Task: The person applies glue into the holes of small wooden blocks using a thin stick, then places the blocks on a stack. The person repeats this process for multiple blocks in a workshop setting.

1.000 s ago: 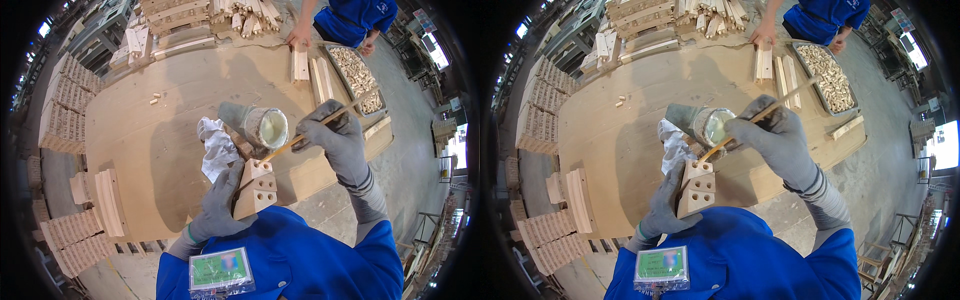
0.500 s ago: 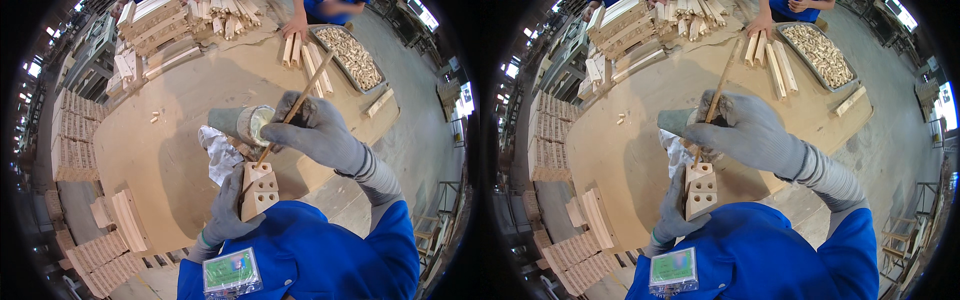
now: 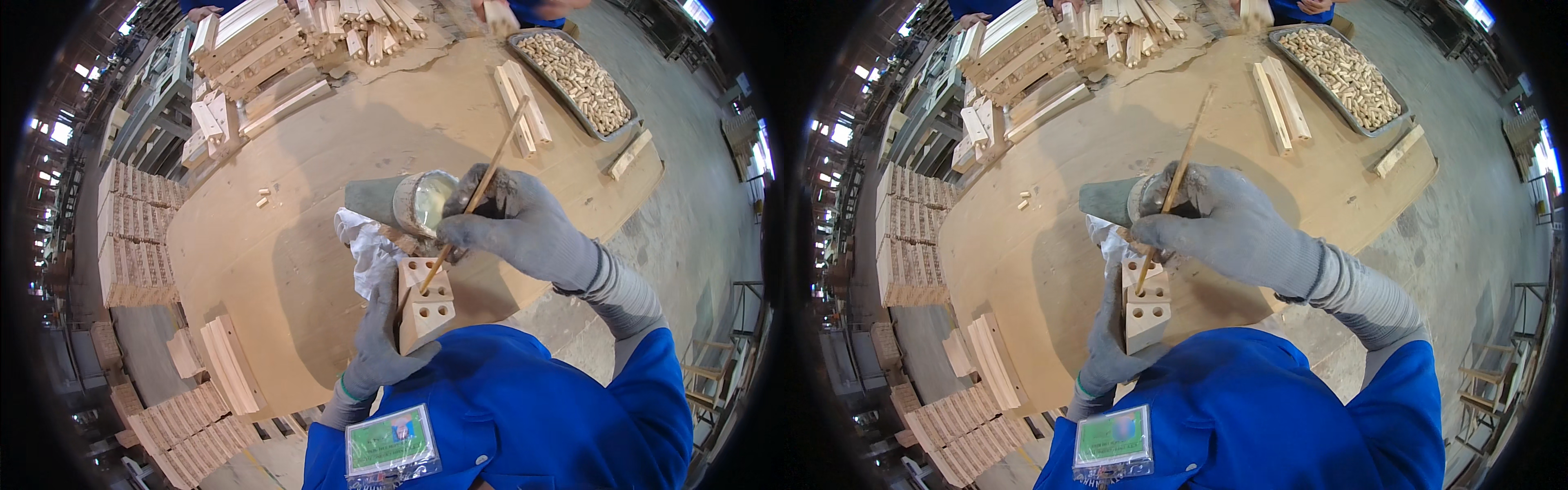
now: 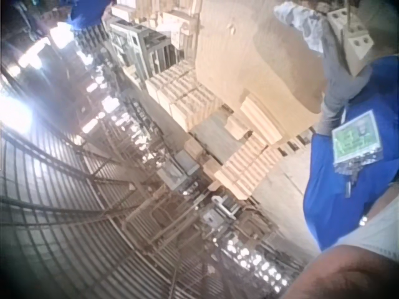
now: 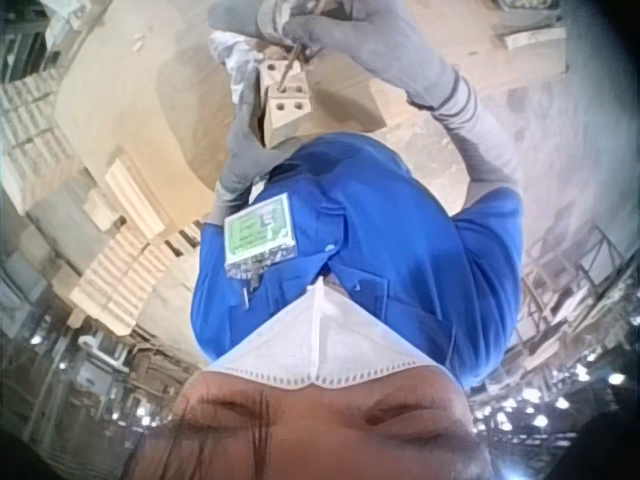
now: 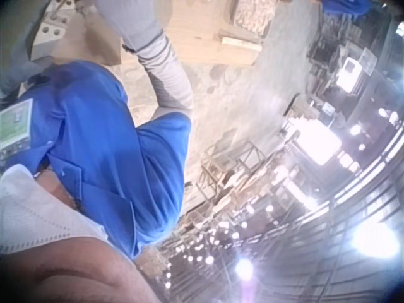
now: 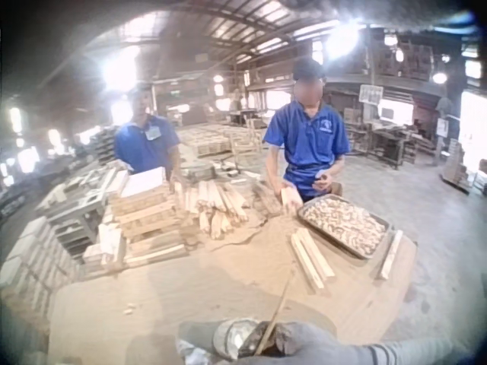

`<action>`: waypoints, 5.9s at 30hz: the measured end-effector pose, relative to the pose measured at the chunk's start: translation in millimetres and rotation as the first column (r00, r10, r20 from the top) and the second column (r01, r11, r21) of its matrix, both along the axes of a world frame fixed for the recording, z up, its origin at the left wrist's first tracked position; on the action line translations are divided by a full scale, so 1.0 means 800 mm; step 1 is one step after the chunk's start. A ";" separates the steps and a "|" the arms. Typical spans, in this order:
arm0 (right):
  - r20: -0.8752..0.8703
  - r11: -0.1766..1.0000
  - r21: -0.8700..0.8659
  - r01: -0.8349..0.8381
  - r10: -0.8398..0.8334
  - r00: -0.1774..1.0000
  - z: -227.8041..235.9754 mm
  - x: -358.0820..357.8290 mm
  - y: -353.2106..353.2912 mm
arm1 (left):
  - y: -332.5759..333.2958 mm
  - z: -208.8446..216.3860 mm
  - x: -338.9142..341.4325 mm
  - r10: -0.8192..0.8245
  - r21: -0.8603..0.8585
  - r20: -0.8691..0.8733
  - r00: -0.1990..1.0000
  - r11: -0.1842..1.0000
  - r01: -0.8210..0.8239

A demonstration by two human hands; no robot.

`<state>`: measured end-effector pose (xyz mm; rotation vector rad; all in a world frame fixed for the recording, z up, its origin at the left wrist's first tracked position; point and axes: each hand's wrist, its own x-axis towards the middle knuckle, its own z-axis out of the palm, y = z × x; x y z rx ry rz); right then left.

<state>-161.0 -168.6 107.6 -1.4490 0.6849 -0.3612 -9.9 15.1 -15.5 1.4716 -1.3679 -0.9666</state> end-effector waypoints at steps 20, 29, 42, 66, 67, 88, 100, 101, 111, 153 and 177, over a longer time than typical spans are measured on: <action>-0.019 0.878 -0.322 0.353 -0.379 0.925 -0.096 -0.031 -0.042 | -0.005 -0.008 0.008 0.095 0.071 -0.231 0.968 0.994 -0.081; 0.174 0.665 -0.724 0.183 -0.080 0.981 -0.123 -0.064 0.024 | -0.006 0.001 0.016 0.169 0.125 -0.336 0.926 0.983 -0.134; 0.226 0.807 -0.525 0.271 -0.175 0.958 -0.118 -0.060 0.024 | -0.004 -0.008 0.014 0.135 0.098 -0.179 0.975 0.988 -0.118; -0.081 0.962 -0.272 0.016 -0.040 0.996 -0.001 -0.022 0.003 | 0.003 -0.001 -0.008 0.053 0.002 -0.143 0.988 0.999 -0.053; -0.101 0.959 -0.284 0.002 -0.033 0.994 0.005 -0.024 0.003 | 0.004 -0.001 -0.008 0.053 0.001 -0.128 0.990 0.999 -0.053; -0.076 0.971 -0.227 -0.073 0.057 0.995 0.010 -0.023 0.014 | 0.007 -0.003 -0.009 0.077 0.029 -0.159 0.984 0.997 -0.073; 0.096 0.993 -0.035 0.115 -0.111 0.989 -0.008 -0.028 -0.006 | -0.001 -0.001 -0.006 0.089 0.067 -0.168 0.982 0.995 -0.079; 0.130 0.984 -0.042 0.175 -0.168 0.977 -0.015 -0.031 -0.009 | -0.001 -0.003 -0.007 0.103 0.064 -0.199 0.974 0.994 -0.092; -0.131 0.828 -0.506 0.241 -0.349 0.928 -0.116 -0.055 -0.002 | -0.006 -0.012 0.001 0.102 0.020 -0.230 0.968 0.995 -0.100; -0.101 0.989 -0.117 -0.089 0.077 0.992 -0.003 -0.016 0.006 | 0.000 -0.002 -0.009 -0.012 0.047 0.041 0.999 0.999 0.010; 0.038 0.873 -0.394 0.288 -0.297 0.954 -0.132 -0.057 -0.021 | -0.011 -0.010 0.005 0.078 0.056 -0.211 0.974 0.996 -0.068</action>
